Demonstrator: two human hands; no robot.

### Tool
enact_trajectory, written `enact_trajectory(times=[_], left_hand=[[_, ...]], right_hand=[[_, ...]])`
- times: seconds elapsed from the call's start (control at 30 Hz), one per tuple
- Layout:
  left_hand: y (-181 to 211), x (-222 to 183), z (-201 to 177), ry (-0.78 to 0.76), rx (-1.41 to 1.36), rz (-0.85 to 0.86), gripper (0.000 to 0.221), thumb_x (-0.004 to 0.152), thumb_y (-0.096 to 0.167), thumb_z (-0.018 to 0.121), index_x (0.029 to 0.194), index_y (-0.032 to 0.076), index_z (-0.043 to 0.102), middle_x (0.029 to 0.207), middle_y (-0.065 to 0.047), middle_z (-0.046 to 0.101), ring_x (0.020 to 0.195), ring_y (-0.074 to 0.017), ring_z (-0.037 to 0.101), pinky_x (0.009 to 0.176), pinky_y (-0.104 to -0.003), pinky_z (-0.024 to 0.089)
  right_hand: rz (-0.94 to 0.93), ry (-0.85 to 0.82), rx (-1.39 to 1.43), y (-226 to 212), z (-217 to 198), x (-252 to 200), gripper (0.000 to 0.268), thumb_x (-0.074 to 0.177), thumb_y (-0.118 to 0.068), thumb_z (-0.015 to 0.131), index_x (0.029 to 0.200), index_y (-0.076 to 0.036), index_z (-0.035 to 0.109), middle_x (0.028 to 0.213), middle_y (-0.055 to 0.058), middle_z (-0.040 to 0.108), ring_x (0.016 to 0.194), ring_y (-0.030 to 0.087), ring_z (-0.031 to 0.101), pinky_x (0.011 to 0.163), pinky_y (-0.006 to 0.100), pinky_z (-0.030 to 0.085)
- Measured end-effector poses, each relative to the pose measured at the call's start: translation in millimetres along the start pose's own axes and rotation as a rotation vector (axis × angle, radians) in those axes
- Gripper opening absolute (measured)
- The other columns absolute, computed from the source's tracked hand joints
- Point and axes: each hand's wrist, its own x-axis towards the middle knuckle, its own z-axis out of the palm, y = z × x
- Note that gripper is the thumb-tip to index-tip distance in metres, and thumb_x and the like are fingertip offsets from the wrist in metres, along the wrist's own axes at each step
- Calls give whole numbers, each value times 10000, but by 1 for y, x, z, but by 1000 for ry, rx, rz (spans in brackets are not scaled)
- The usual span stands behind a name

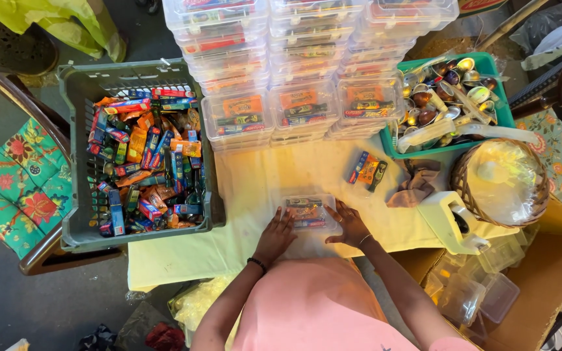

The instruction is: Sorting and packing small tubes into plastic containers and bags.

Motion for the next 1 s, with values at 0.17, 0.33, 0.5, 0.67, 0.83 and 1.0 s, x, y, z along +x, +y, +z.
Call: enact_trajectory(times=[0.17, 0.33, 0.5, 0.67, 0.83, 1.0], left_hand=[[-3, -1, 19, 74, 88, 11, 584, 956, 331, 690, 1432, 22, 552, 1585, -184, 416, 1509, -397, 322, 1114, -434, 446], [-3, -1, 19, 119, 89, -13, 554, 954, 317, 702, 1412, 35, 569, 1560, -166, 455, 1489, -381, 373, 1088, -428, 482], [-1, 7, 0, 82, -40, -34, 455, 939, 233, 720, 1333, 22, 634, 1470, -143, 569, 1428, -363, 480, 942, -401, 560], [-11, 31, -65, 315, 9, 29, 353, 913, 60, 675, 1265, 87, 681, 1433, -86, 642, 1415, -348, 523, 957, -398, 579], [-29, 91, -191, 581, -109, -17, 306, 971, -31, 648, 1231, 108, 728, 1372, -31, 668, 1428, -288, 559, 1024, -380, 573], [-18, 130, -301, 772, 164, -328, 384, 934, 101, 628, 1308, 38, 683, 1442, -220, 605, 1402, -485, 412, 1129, -542, 365]], right_hand=[[-3, 40, -58, 4, 13, 0, 1039, 718, -604, 815, 1573, -262, 333, 1564, 182, 399, 1456, 332, 372, 1125, 487, 333], [77, 110, -82, -9, 21, -1, 952, 727, -451, 815, 1560, -292, 383, 1514, 155, 485, 1446, 299, 421, 1134, 459, 366], [60, 216, -43, -15, 18, 1, 908, 719, -403, 818, 1528, -276, 425, 1505, 147, 507, 1403, 317, 475, 1088, 463, 410], [43, 351, 121, -22, -9, 33, 808, 798, -381, 810, 1524, -250, 481, 1522, 153, 528, 1274, 357, 581, 1045, 443, 496], [-236, 693, 119, -75, -109, 134, 795, 817, -294, 833, 1516, -128, 494, 1534, 215, 501, 1356, 410, 531, 1115, 483, 441], [-289, 767, 253, -138, -167, 199, 569, 929, -201, 763, 1459, -114, 573, 1518, 170, 571, 1362, 367, 566, 1113, 467, 461]])
